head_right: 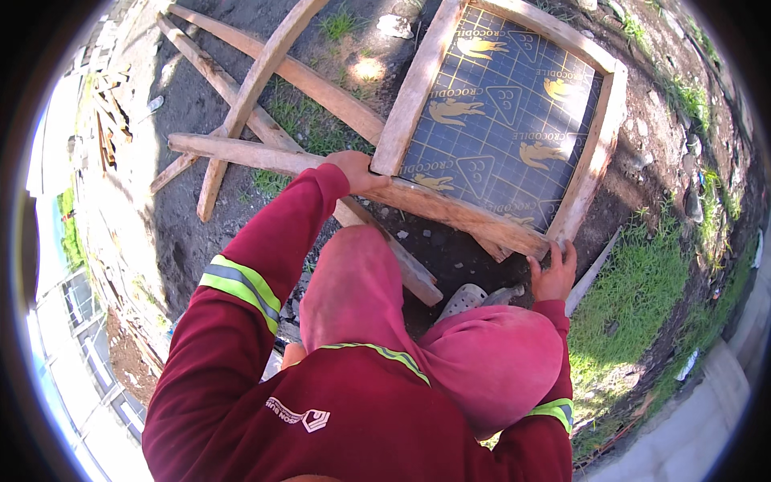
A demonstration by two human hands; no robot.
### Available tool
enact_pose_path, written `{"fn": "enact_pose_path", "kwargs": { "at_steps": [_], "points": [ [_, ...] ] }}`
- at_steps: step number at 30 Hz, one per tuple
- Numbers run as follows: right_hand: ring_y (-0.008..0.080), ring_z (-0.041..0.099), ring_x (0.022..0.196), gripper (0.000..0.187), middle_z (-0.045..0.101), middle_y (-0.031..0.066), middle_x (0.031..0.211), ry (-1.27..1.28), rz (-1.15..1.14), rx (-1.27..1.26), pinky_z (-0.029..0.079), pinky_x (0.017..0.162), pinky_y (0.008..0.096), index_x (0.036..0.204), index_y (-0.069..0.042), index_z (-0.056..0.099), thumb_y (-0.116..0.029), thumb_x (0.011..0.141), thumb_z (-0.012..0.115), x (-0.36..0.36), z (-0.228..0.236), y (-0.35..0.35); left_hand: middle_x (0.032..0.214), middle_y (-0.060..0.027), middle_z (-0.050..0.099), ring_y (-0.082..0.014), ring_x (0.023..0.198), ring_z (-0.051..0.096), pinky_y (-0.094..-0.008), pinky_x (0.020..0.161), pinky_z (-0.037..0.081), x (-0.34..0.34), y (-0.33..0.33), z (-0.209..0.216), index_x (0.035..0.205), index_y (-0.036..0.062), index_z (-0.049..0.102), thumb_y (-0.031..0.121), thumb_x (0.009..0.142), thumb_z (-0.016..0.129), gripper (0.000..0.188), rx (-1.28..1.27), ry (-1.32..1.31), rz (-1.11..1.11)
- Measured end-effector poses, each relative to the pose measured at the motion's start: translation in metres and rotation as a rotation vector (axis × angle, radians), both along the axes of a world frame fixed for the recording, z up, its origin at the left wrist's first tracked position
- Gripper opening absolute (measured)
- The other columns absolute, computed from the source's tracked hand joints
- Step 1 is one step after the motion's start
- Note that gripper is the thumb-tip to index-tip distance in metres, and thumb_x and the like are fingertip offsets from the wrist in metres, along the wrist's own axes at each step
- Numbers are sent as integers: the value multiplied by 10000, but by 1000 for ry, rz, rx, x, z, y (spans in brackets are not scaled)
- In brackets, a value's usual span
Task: The person hammers nails into wooden planks to form a rectangular frame around a patterned tile. They then use a hand saw to cut a wooden plank and fit it into the frame.
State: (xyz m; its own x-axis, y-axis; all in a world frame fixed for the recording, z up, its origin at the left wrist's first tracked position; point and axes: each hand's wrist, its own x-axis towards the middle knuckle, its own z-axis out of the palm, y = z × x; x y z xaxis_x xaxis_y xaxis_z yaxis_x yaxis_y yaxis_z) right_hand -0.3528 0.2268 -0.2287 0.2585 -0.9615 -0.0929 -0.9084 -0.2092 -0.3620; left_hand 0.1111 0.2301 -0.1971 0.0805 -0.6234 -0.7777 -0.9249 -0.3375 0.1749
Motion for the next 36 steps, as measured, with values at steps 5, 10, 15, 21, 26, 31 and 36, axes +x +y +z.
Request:
{"fn": "enact_pose_path", "kwargs": {
  "at_steps": [5,10,15,21,26,31,36],
  "points": [
    [408,487,1201,574,454,210,1341,-24,-14,19,431,997,452,1203,-71,606,-223,702,840,-1,-1,0,924,-211,697,-359,884,671,-432,802,513,-5,-2,6,927,4,721,704,724,533,753,33,-41,0],
    [407,484,1204,580,445,212,1344,-16,-7,46,426,1008,442,1209,-60,599,-206,703,841,-2,0,-1,985,-182,708,-321,915,686,-406,822,525,-6,-6,11,986,23,729,671,750,522,720,69,-25,-11],
    [410,481,1209,583,441,214,1345,-20,-3,54,423,1012,440,1212,-60,594,-195,702,842,-3,1,-1,960,-192,705,-331,895,682,-415,806,523,-4,-5,10,959,12,726,669,748,517,722,63,4,6],
    [387,483,1229,581,419,201,1372,10,-7,91,423,1025,422,1245,-58,572,-182,737,825,-5,1,-2,879,-209,700,-351,838,679,-430,760,521,-4,-4,6,886,-3,725,667,738,510,720,36,15,10],
    [375,477,1236,581,415,194,1374,-2,-18,95,411,1037,413,1246,-62,573,-169,734,826,-6,0,-1,867,-208,700,-349,829,681,-430,748,525,-4,-3,5,875,-1,726,664,741,506,713,21,12,0],
    [375,481,1234,578,413,195,1374,0,-9,88,414,1033,415,1245,-59,572,-167,737,824,-7,0,-1,865,-209,700,-347,830,681,-427,746,525,-4,-3,7,874,0,727,670,746,507,717,24,19,4],
    [383,485,1226,578,416,199,1371,-8,-8,85,421,1026,422,1242,-62,575,-175,734,826,-7,-1,-1,899,-199,704,-336,852,685,-419,761,527,-5,-5,9,908,7,730,673,751,516,718,36,9,-4]
  ]
}}
